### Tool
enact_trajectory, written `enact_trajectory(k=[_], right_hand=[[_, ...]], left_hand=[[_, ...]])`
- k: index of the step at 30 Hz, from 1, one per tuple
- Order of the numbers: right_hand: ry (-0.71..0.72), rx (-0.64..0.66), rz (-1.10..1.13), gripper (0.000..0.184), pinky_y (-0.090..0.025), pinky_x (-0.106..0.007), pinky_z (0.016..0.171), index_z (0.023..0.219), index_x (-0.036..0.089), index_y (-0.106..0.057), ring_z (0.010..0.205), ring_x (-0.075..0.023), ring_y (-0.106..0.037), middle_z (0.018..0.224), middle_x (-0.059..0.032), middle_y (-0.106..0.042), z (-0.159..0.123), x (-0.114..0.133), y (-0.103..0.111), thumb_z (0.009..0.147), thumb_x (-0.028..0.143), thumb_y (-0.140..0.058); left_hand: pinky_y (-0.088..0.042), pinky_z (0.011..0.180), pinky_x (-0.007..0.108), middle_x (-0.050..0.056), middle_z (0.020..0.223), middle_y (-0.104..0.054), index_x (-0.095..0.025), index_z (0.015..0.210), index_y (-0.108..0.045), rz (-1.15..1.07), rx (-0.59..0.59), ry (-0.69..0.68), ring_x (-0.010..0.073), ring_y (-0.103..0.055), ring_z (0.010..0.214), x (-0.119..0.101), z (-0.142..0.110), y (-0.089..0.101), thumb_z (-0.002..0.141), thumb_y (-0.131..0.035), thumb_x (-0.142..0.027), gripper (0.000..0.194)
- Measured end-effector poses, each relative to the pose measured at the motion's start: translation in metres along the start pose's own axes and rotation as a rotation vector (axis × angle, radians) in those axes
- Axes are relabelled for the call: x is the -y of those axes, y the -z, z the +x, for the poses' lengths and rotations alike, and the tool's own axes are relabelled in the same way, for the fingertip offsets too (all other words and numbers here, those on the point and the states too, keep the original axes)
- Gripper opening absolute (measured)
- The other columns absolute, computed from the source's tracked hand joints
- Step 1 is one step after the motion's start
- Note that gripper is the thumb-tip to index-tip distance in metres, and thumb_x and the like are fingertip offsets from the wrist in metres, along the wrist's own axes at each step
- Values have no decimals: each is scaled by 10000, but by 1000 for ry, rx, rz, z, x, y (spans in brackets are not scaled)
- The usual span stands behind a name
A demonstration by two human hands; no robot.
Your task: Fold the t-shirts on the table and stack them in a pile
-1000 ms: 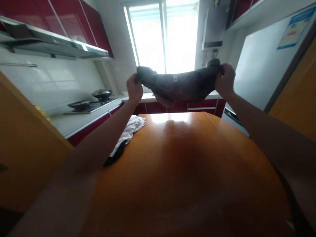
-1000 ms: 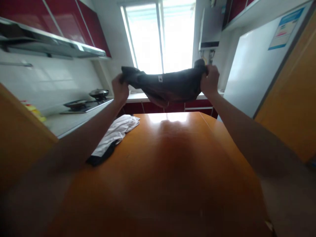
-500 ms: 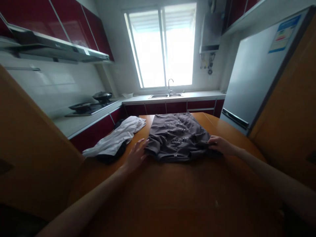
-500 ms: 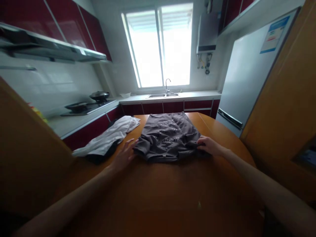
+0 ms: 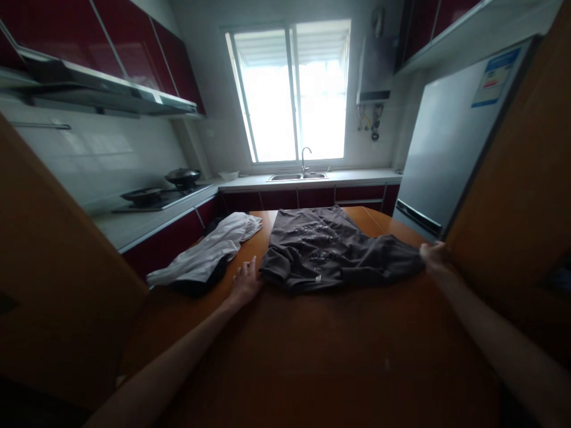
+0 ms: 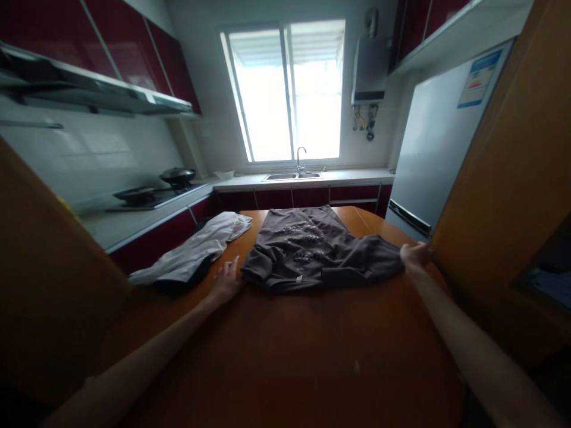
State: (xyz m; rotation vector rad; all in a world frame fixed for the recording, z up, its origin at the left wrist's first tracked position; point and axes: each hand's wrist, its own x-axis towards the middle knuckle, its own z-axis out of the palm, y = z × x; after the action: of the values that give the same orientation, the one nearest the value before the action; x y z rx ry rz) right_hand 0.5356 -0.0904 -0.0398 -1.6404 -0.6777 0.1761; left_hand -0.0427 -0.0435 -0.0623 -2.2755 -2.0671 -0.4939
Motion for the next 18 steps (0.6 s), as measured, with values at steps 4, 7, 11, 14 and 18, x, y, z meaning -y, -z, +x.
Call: enact_trajectory(k=[4, 7, 11, 14, 18], right_hand=[[364, 166, -157, 275, -328, -543, 1133, 997, 179, -666, 1248, -353, -488, 1196, -164, -593, -52, 5, -17, 739, 227, -586], [792, 571, -214, 197, -409, -497, 1057, 1004, 220, -688, 1135, -296, -562, 1139, -111, -637, -108, 18, -30, 876, 305, -565], [1026, 924, -315, 274, -404, -480, 1046, 1147, 266, -670, 1151, -273, -568, 1219, -77, -645, -163, 29, -34, 918, 414, -636], [1048, 966, -354, 454, -414, -481, 1034, 1262, 266, -616, 1147, -285, -563, 1240, -84, -639, -173, 24, -32, 851, 415, -738], [1017, 982, -355, 283, -465, -440, 953, 1145, 244, -652, 1061, -266, -587, 1129, -70, -654, -164, 14, -31, 866, 262, -694]], left_hand=[[-443, 957, 500, 147, 1253, -615, -235, 1135, -688, -86, 13, -34, 367, -568, 1158, 0, 6, -4, 877, -586, -377, 312], [-480, 925, 450, 123, 1123, -680, -208, 1030, -680, -274, -89, -84, 329, -625, 1073, -6, 15, -3, 847, -581, -263, 215], [-537, 857, 361, 96, 1094, -686, -190, 1113, -600, -446, -238, -141, 260, -669, 992, -9, 32, 15, 918, -475, -279, 248], [-534, 925, 401, 107, 1162, -649, -192, 1151, -585, -522, -488, -170, 256, -640, 1060, 1, 41, 31, 905, -464, -254, 281], [-455, 1056, 500, 112, 1132, -655, -188, 1142, -646, -520, -406, -198, 298, -606, 1137, 22, 39, 32, 794, -539, -234, 366]])
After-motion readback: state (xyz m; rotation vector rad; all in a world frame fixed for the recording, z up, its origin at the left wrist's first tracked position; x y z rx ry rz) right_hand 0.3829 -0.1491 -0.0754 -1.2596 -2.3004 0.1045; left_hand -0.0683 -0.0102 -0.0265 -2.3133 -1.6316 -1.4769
